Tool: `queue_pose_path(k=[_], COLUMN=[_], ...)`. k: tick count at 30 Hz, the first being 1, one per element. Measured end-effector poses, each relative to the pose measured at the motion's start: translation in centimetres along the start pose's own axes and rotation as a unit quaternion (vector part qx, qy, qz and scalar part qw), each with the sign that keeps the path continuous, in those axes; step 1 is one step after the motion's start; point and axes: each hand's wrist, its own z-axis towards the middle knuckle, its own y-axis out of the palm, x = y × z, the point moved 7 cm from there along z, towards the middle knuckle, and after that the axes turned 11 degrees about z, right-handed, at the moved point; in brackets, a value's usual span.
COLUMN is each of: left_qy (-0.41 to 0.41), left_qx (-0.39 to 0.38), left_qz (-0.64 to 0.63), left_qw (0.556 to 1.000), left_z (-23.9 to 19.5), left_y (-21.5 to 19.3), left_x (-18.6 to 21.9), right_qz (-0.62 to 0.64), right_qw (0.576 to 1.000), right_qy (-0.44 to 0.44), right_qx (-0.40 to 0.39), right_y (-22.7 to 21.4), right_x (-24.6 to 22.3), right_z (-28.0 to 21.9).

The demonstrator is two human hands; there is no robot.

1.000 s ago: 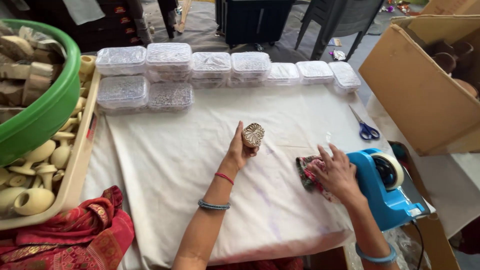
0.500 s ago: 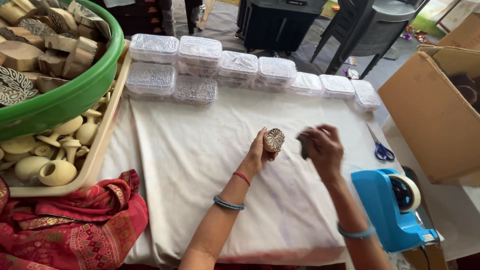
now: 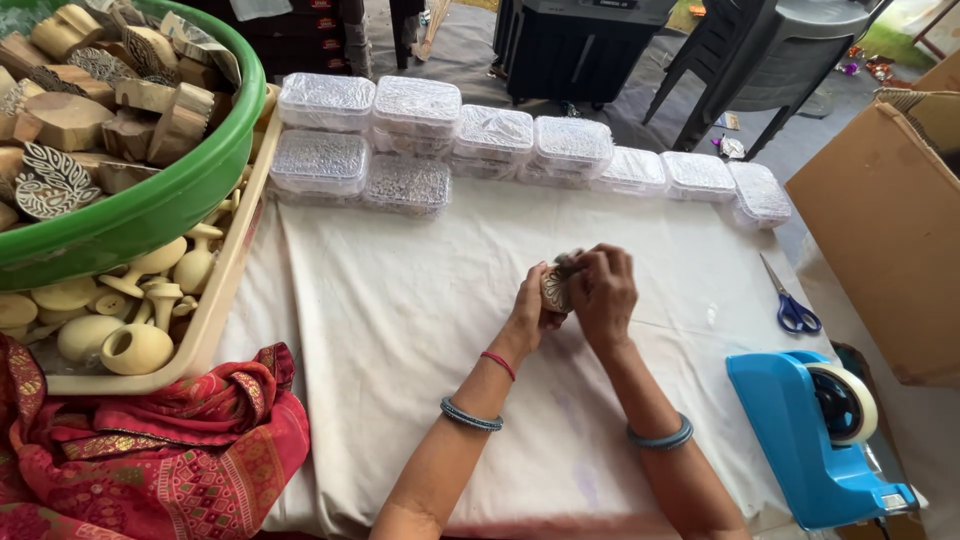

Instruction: The person cleans wooden stamps by wiping them with a cloth. They pick up a stamp from a green basin, rub the surface with a patterned cloth, and place the cleaned stamp on the table. The person repeats this process for multiple stamps.

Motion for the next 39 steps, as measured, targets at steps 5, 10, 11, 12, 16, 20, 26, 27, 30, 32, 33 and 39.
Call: queue_pose_path(k=[5,10,11,12,16,20,26,27,30,32,33,39], left_qy=[-0.019,-0.042,-0.065,-0.087,0.009,-0.039,-0.084,-0.04,0.003,-0.006,-0.018,-0.026], left_qx=[0.003,-0.102,-0.027,0.048,-0.045,0.005,0.028,0.015,-0.014,0.01,0.034,0.021], left_qz=[-0.053,-0.258,-0.18,-0.099,0.005,-0.078,-0.07,0.029,0.055,0.044,0.033,0.004], left_qw=[0.998,0.96,0.981,0.99,0.999,0.996,0.994,0.999,0.998,0.999,0.999,0.999], left_z=[-1.0,-1.2,-1.7,-2.4,0.2,-1.9,-2.3,-1.5,-2.7,-1.9,-1.7,-1.6], left_y=[0.8,1.0,0.8,0.5,0.6,1.0,0.5,0.3,1.7,0.9,0.3,0.0], left_x=[1.2,1.7,1.9,2.3,-0.1,2.4,2.2,1.8,3.8,2.9,2.3,2.0], right_qz=[0.011,0.027,0.02,0.014,-0.019,0.019,0.042,0.031,-0.007,0.0,0.006,0.01], right_qw=[0.999,0.992,0.995,0.997,1.0,0.999,0.998,0.999,0.999,1.0,0.999,0.997], right_qy=[-0.025,-0.12,-0.097,-0.075,0.0,-0.033,-0.049,-0.017,0.02,-0.004,-0.025,-0.077], right_qx=[0.022,-0.029,-0.03,-0.031,0.012,0.006,-0.007,0.004,0.03,0.028,0.024,0.008], right_y=[0.3,0.7,0.6,0.6,-0.7,-0.2,0.2,-0.2,-0.1,0.2,0.4,0.4], right_x=[-2.0,-5.5,-4.5,-3.5,0.3,-3.0,-1.8,-0.2,2.0,0.3,-0.7,-1.6], right_z=[-1.4,-1.1,-0.9,-0.7,-0.7,-0.9,-0.8,-0.7,-1.4,-1.6,-1.7,-0.9])
